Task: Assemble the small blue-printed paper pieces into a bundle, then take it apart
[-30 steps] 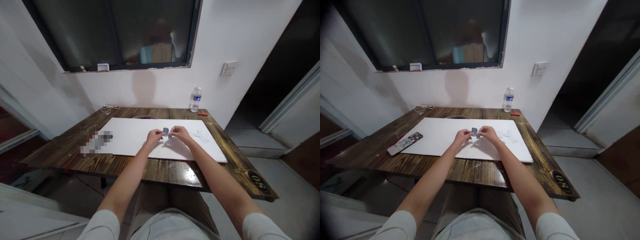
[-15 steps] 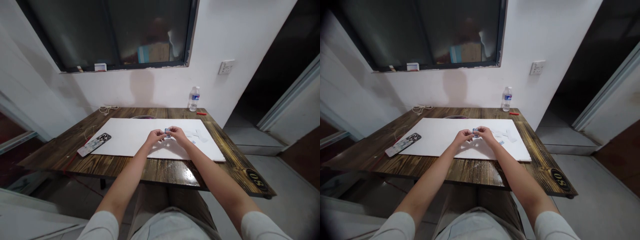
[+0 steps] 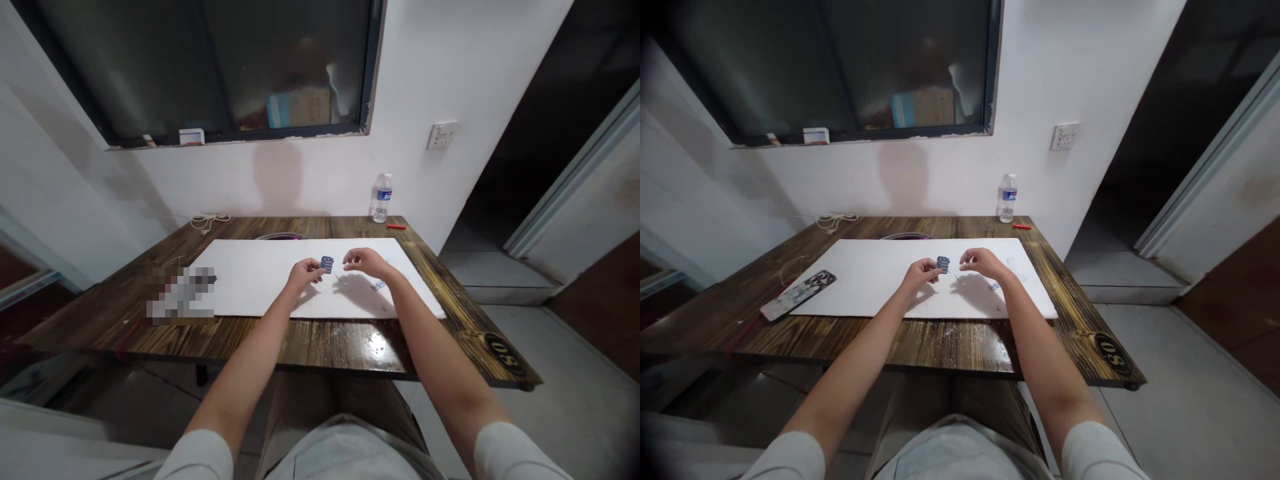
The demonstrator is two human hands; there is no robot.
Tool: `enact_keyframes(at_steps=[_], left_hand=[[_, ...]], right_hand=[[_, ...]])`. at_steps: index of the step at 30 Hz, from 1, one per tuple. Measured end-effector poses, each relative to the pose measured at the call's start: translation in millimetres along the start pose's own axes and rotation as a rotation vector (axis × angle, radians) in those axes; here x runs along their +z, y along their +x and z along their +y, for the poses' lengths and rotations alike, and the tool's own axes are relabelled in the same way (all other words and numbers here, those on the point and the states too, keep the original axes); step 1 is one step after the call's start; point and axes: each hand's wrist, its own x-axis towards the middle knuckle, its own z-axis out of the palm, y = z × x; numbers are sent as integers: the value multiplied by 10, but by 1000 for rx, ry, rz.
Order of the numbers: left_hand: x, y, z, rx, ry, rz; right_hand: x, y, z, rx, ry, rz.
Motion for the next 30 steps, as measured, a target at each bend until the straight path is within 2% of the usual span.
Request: enact_keyframes(at_steps=[4, 7, 10, 13, 19, 26, 30], left_hand=[[-1, 6, 6, -13, 12, 26], [0, 6, 10, -23, 26, 40], [-2, 4, 15, -38, 41, 53], [-6, 5, 20, -45, 48, 71], [-6, 16, -9, -49, 56, 98], [-1, 13, -28, -56, 51, 93], [0, 7, -4, -66, 40, 111]], right_hand=[[-415, -188, 256, 24, -386, -90], [-565, -287, 433, 153, -511, -176], [-580, -308, 516, 241, -554, -243], [-531, -286, 512, 262, -580, -275], [-485, -267, 479, 309, -496, -355], [-517, -275, 391, 323, -548, -322], [-525, -272, 316, 281, -399, -232]])
